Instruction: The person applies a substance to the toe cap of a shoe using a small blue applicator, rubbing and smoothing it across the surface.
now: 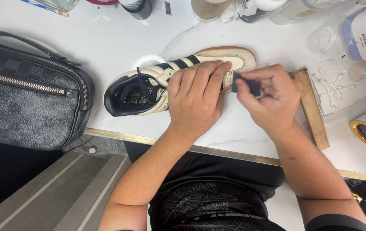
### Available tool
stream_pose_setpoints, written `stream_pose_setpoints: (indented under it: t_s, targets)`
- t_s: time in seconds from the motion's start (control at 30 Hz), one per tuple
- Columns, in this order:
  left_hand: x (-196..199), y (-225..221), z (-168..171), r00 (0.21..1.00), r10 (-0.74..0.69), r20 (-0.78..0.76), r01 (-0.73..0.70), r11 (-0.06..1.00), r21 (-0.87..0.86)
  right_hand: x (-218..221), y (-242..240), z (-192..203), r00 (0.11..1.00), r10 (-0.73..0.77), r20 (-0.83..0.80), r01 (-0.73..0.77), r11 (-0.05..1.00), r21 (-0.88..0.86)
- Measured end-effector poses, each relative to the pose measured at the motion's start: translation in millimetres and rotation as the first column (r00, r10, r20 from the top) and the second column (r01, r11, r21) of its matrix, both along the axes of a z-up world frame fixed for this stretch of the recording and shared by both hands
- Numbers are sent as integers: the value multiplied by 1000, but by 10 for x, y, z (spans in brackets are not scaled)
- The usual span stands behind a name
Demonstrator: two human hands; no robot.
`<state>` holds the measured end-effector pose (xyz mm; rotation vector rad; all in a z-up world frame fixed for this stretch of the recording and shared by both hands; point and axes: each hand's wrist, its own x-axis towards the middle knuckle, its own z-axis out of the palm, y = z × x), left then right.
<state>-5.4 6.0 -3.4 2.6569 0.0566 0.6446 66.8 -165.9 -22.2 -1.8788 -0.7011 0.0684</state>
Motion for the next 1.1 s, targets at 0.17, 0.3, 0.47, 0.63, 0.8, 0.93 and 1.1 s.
stream_pose_setpoints:
  t_s: [0.17, 0.3, 0.47, 0.63, 0.8, 0.93, 1.1]
  targets:
    - [-6, -9, -19, 1000, 17, -6, -17, 1000, 25, 63, -54, 49, 931, -51, -362, 106, 985, 134]
    - [1, -2, -20, 1000, 2, 6, -2, 1000, 8, 10, -9, 32, 902, 71, -425, 45, 965, 257]
    - [10, 24, 48, 1000, 0, -17, 0, 1000, -3, 105, -34, 7, 922, -10, -388, 90, 978, 189]
    - [56, 35, 88, 996, -57, -75, 52, 997, -62, 101, -24, -85, 868, 7, -496, 126, 964, 234]
    - [44, -24, 87, 988, -93, -123, 101, 993, 58, 137, -46, 13, 951, -66, -302, 94, 992, 80]
    - [-15, -145, 53, 994, -92, -60, 100, 983, 154, 79, -49, 180, 939, -165, -300, 148, 986, -79]
    - [-117, -146, -56, 996, -16, -86, 35, 974, 223, 69, -26, 128, 910, -89, -405, 179, 966, 189]
